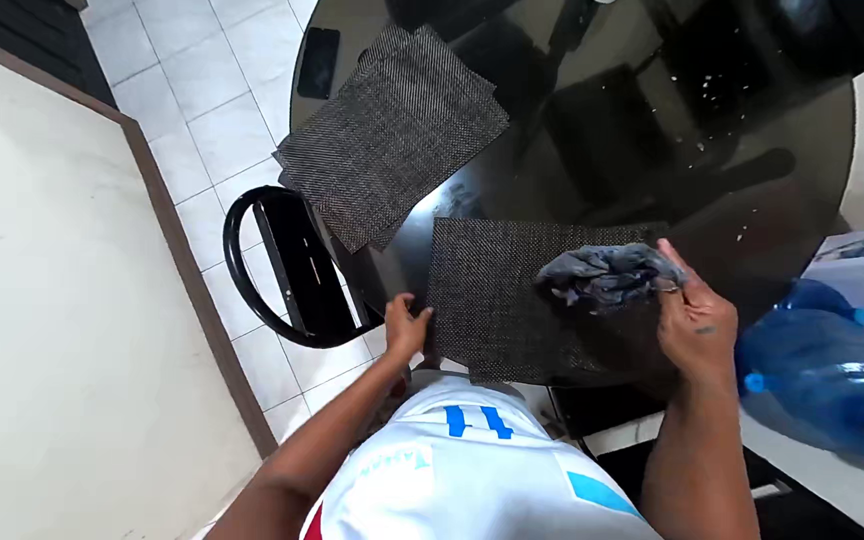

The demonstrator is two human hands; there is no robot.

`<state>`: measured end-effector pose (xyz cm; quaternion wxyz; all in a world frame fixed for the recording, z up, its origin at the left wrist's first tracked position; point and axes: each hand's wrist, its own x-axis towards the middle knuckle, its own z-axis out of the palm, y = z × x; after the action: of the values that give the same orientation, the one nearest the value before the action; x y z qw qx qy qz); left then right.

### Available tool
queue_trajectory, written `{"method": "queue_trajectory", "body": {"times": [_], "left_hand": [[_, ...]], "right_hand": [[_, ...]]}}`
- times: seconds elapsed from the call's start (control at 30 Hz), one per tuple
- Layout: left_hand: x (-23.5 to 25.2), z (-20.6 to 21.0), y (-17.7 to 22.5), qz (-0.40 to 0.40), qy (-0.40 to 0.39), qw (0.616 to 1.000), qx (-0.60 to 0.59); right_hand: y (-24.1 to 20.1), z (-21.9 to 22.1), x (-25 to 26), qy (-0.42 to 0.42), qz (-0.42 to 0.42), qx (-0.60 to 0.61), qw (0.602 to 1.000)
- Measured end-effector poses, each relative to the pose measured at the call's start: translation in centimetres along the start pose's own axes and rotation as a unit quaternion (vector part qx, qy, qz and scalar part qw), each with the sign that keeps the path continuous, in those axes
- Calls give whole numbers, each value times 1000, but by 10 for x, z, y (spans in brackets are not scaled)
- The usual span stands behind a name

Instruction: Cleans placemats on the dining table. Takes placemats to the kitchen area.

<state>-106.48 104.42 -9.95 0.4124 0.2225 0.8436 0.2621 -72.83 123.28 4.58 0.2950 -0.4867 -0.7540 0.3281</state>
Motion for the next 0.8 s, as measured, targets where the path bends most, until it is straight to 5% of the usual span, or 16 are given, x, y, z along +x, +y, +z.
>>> {"method": "queue_trajectory", "body": {"times": [0.17, 0.27, 0.37, 0.47, 0.57, 0.67, 0.8], "left_hand": [[-32, 26, -3, -60, 42, 997, -11], [-44, 40, -5, -38, 33, 999, 9], [-53, 54, 0, -53, 32, 998, -29], [-55, 65, -2, -70, 26, 994, -80], [-50, 69, -13, -84, -3, 993, -87], [-43, 60, -16, -103, -28, 991, -80], [-42, 63, -21, -125, -11, 984, -123]], "right_hand": [[-32, -6, 11, -28, -40, 202, 978], [-33, 18, 22, -162, -25, 224, 961], [-27, 79, 30, -310, -84, 29, 946], [3, 167, 15, -343, -186, -206, 897], [65, 227, -17, -342, -242, -236, 877], [92, 211, -9, -319, -240, -200, 895], [167, 126, 19, -239, -118, -258, 929]]}}
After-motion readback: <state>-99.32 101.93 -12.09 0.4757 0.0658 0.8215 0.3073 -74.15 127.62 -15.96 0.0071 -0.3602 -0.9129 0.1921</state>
